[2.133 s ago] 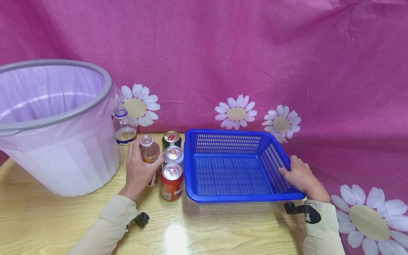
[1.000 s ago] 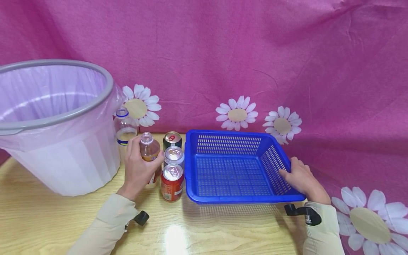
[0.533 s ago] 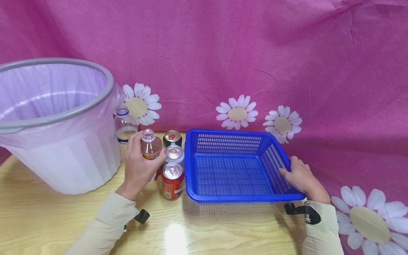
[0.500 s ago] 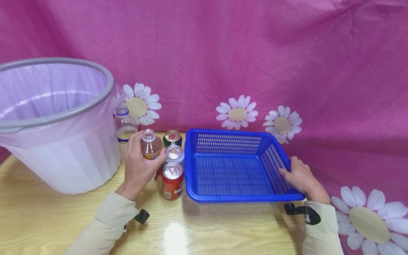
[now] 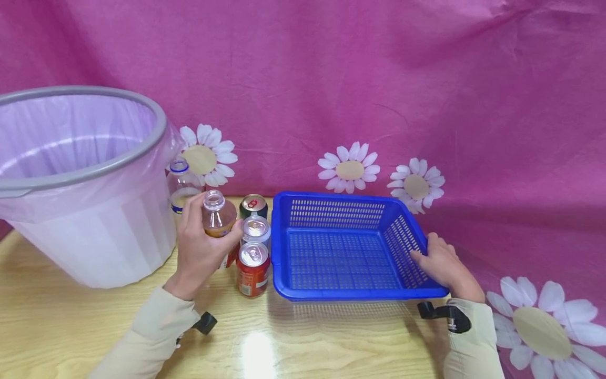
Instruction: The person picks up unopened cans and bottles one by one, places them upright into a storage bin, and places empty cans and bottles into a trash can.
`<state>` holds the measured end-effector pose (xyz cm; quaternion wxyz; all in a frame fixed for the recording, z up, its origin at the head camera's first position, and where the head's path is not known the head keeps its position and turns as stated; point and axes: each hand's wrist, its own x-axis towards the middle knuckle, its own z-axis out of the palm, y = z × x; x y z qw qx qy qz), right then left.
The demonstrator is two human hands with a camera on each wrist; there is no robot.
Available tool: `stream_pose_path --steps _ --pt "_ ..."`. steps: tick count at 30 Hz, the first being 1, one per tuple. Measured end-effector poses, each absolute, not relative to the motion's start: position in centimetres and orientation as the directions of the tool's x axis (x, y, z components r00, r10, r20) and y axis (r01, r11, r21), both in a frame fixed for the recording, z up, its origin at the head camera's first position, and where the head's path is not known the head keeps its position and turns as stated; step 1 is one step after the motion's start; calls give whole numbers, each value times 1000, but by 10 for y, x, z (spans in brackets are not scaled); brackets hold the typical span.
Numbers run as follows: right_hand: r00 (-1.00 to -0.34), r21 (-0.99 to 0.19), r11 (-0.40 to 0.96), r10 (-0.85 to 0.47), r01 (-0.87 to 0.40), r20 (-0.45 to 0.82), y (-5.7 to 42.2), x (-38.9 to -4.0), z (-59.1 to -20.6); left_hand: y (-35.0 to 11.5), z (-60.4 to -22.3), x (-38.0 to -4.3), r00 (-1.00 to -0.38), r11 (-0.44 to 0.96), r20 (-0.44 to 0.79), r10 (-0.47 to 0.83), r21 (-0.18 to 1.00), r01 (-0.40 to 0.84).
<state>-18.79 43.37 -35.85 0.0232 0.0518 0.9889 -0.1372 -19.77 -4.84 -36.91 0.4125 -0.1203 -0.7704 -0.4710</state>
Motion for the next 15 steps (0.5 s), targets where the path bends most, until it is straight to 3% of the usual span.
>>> stream_pose_path --steps 15 --pt "-991 -269 955 108 124 -73 434 -189 -359 -50 -370 -199 -646 528 740 -185 630 570"
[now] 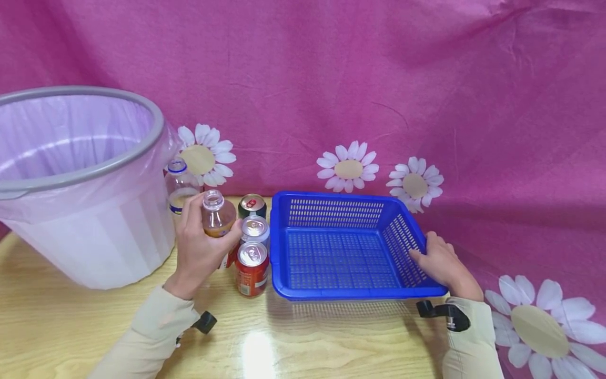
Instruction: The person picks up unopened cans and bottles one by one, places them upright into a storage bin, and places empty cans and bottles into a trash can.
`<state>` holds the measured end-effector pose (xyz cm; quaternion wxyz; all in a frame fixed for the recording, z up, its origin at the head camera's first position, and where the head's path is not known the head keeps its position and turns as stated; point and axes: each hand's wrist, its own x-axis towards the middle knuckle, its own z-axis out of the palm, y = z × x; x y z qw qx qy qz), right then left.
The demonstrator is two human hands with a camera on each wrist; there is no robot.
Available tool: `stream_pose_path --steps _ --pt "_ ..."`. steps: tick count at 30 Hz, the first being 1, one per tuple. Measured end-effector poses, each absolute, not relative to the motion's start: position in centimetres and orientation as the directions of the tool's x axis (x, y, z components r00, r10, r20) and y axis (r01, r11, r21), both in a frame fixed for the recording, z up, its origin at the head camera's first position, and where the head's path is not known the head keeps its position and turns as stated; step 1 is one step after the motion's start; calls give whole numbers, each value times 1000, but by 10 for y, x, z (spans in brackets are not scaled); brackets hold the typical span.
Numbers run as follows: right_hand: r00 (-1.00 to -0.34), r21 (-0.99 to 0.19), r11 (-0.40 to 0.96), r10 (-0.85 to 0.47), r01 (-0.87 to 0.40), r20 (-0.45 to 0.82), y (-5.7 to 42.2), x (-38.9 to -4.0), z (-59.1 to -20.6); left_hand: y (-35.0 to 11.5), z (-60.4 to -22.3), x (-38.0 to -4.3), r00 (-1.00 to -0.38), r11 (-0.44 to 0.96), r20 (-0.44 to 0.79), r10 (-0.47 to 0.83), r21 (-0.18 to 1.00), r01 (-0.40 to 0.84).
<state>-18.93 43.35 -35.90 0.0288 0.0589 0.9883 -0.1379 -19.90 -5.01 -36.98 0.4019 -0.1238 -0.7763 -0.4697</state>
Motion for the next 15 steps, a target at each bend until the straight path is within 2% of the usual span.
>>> stream_pose_path --steps 15 --pt "-989 -272 953 112 133 -92 432 -189 -357 -55 -363 -198 -636 507 740 -219 643 573"
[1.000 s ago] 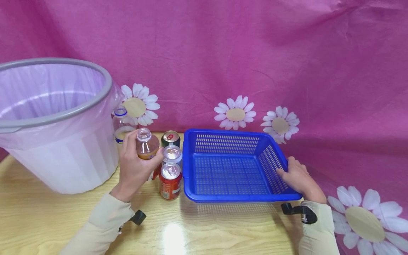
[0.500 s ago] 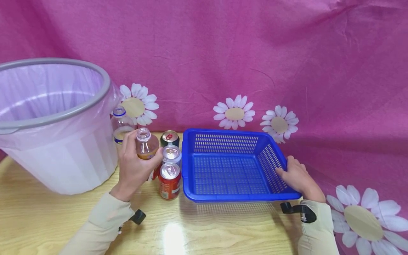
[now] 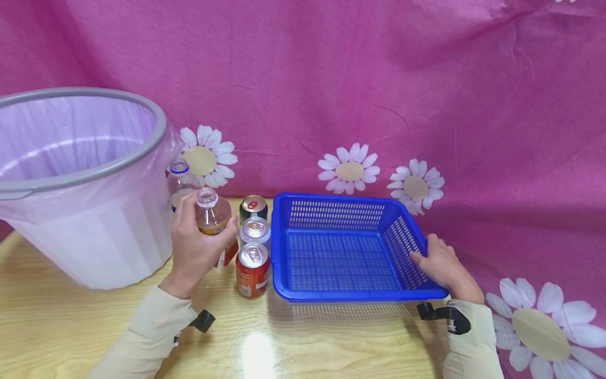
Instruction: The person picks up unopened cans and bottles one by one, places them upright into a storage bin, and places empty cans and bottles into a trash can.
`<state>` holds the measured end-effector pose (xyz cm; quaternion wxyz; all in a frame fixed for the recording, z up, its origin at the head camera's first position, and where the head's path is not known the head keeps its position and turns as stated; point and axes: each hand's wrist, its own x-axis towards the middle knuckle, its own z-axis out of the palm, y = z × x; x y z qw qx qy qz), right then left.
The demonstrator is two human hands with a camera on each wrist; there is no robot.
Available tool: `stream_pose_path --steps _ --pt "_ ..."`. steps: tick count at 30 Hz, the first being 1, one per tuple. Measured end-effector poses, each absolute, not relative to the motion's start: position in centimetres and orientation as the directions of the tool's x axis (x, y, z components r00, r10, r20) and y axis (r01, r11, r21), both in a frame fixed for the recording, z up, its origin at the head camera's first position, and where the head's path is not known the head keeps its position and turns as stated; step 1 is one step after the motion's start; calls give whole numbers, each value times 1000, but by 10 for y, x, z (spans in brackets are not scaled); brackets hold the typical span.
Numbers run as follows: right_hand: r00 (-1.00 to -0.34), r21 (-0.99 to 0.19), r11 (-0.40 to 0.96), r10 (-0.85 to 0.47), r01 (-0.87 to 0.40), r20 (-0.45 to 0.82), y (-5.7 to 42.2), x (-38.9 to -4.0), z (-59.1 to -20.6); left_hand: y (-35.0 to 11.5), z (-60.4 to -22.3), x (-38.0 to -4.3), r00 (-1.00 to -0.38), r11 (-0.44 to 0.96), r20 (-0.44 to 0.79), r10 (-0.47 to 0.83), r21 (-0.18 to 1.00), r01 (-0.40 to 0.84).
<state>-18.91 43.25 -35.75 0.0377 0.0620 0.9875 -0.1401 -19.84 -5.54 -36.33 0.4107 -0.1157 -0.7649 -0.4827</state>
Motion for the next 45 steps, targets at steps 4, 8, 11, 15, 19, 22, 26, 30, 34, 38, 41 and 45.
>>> stream_pose_path --steps 4,8,11,15,19,22,26,30,34,38,41,45 --pt "-988 -275 951 118 142 -100 431 -189 -357 -58 -361 -200 -619 507 750 -234 637 580" --pt "-989 -273 953 111 133 -93 430 -190 -357 -59 -357 -199 -587 494 766 -261 628 601" --pt "-990 -275 953 109 129 -88 430 -190 -357 -61 -354 -198 -587 493 766 -263 629 600" --pt "-990 -277 952 113 133 -88 430 -190 -355 -62 -350 -197 -594 505 761 -260 632 588" --pt "-988 -279 950 119 141 -96 429 -189 -354 -63 -347 -195 -591 495 761 -268 635 593" --pt "-986 -281 948 125 151 -110 429 -189 -353 -63 -344 -195 -584 478 763 -276 636 605" --pt "-986 -276 949 125 151 -111 431 -188 -353 -62 -343 -194 -583 472 762 -280 638 608" --pt "-988 -278 950 121 145 -101 432 -188 -353 -62 -341 -194 -586 477 761 -279 640 603" --pt "-987 -273 951 119 143 -104 432 -187 -353 -61 -340 -192 -580 472 765 -279 635 611" --pt "-989 -262 955 116 136 -92 432 -187 -353 -62 -337 -189 -576 470 770 -276 631 618" --pt "-990 -266 955 111 130 -86 431 -187 -354 -62 -336 -188 -571 467 775 -272 625 626" --pt "-989 -272 953 114 136 -96 430 -188 -354 -62 -335 -188 -555 462 783 -282 617 636"
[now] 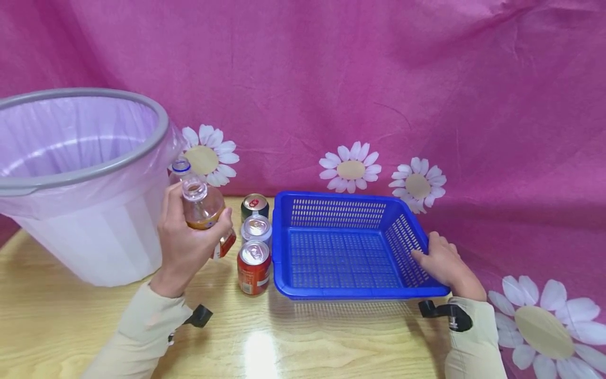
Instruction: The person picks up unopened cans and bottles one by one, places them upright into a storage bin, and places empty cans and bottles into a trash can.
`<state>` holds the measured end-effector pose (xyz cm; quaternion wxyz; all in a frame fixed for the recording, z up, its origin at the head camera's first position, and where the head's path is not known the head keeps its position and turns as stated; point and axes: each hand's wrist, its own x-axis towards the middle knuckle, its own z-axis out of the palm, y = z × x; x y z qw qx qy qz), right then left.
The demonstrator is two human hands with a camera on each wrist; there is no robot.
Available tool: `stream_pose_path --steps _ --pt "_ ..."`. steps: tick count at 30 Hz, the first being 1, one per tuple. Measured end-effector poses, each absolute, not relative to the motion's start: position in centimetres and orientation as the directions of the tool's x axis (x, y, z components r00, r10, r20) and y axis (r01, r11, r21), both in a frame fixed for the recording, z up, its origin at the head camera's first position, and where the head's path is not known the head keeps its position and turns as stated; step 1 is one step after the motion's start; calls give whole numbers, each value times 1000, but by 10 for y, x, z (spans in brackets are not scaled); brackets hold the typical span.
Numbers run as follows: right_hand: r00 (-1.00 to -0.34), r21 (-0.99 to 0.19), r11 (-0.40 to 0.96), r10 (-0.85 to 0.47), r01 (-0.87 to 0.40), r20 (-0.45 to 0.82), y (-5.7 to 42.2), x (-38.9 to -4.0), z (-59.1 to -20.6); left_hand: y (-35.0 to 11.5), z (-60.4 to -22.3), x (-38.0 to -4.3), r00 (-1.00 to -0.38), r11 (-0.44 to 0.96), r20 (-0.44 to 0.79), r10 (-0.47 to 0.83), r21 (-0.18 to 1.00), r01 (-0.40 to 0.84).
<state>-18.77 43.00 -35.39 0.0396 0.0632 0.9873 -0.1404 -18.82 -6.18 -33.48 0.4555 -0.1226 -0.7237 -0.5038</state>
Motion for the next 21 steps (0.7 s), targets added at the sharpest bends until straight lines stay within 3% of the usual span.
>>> stream_pose_path --steps 9,21 --pt "-992 -238 965 98 113 -73 426 -190 -353 -61 -332 -192 -536 452 796 -283 603 657" --pt "-990 -240 963 107 126 -91 428 -189 -352 -64 -309 -191 -495 518 849 -184 512 685"
